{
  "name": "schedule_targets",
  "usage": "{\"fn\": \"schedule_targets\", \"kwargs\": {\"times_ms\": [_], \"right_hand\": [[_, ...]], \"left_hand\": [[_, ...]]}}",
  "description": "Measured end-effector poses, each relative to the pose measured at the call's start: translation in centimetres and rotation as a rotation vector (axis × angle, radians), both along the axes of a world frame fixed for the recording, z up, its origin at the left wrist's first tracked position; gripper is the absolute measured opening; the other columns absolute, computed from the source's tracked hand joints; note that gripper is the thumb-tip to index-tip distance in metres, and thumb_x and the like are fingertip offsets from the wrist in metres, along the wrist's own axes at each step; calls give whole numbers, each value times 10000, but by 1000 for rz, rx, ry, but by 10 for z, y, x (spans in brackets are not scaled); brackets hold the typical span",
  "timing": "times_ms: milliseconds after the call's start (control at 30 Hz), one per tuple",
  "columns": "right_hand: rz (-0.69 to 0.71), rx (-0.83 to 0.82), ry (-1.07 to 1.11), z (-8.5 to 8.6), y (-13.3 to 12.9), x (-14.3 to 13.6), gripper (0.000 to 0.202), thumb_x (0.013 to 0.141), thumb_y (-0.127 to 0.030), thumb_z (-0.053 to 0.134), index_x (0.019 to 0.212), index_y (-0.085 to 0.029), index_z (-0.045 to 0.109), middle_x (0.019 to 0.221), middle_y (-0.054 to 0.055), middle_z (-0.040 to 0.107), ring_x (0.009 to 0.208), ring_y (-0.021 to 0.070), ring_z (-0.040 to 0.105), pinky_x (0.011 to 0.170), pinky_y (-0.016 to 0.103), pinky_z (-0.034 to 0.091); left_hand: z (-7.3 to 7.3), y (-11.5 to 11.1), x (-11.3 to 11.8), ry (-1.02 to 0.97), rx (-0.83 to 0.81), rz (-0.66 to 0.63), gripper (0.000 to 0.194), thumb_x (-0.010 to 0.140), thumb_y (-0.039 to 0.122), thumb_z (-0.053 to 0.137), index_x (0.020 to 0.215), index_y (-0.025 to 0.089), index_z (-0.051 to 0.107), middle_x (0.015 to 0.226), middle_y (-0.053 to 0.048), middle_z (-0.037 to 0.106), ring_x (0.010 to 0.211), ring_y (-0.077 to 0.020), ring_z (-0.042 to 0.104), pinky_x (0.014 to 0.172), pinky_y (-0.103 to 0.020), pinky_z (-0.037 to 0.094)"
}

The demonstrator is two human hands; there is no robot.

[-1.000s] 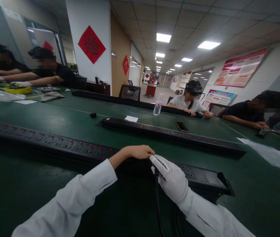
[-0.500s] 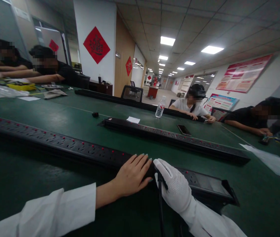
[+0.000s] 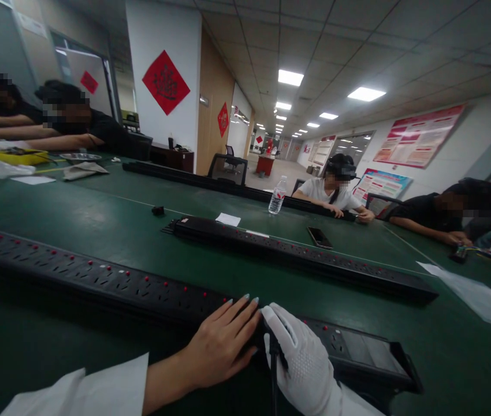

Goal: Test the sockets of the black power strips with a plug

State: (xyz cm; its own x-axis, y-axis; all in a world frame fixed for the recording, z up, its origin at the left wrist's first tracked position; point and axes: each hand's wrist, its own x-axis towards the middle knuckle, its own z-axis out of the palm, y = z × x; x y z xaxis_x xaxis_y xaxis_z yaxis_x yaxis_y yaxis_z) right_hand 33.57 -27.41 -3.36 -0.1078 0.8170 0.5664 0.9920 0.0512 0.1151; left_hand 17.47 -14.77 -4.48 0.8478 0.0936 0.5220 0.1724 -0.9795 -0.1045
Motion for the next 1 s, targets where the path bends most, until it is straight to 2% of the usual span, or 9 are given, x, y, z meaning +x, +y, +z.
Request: {"fn": "schedule_targets", "kwargs": {"times_ms": [200, 633, 700, 800, 900, 1000], "right_hand": [[3, -38, 41, 1, 0, 0, 536, 774, -187, 444, 1298, -191, 329, 1286, 74, 420, 1158, 197, 413, 920, 366, 417], [22, 23, 61, 3, 1, -3, 498, 775, -180, 437, 1269, -185, 373, 1264, 72, 444, 1155, 195, 417, 939, 368, 400], [17, 22, 69, 3, 1, -4, 491, 773, -180, 437, 1262, -187, 383, 1257, 71, 453, 1148, 194, 425, 938, 365, 403], [26, 20, 78, 4, 1, -4, 497, 768, -175, 436, 1262, -184, 382, 1258, 71, 451, 1150, 193, 422, 942, 362, 399], [36, 33, 84, 6, 0, -6, 481, 778, -178, 423, 1258, -184, 387, 1246, 74, 461, 1141, 197, 433, 928, 361, 411], [32, 38, 88, 8, 0, -7, 469, 792, -182, 417, 1259, -191, 387, 1244, 72, 464, 1131, 194, 443, 917, 355, 420]], "left_hand": [[-2, 0, 0, 2, -45, -2, 479, 845, 372, 343, 1287, 188, 339, 1321, -67, 384, 1209, -243, 343, 952, -397, 358], [0, -2, 2, 32, -44, -21, 479, 840, 381, 344, 1263, 157, 352, 1302, -118, 392, 1181, -274, 361, 924, -430, 339], [9, -3, 1, 57, -88, -21, 475, 830, 387, 367, 1250, 165, 364, 1289, -112, 406, 1170, -268, 371, 926, -430, 331], [33, 6, -1, 145, -217, -45, 469, 803, 394, 428, 1225, 194, 388, 1258, -83, 441, 1142, -246, 399, 931, -407, 323], [58, 30, -1, 331, -399, -188, 550, 769, 461, 478, 1254, 238, 344, 1243, -48, 457, 1098, -207, 445, 914, -352, 340], [69, 56, 3, 505, -601, -217, 687, 706, 531, 528, 1285, 239, 299, 1236, -56, 461, 1068, -206, 472, 865, -309, 370]]}}
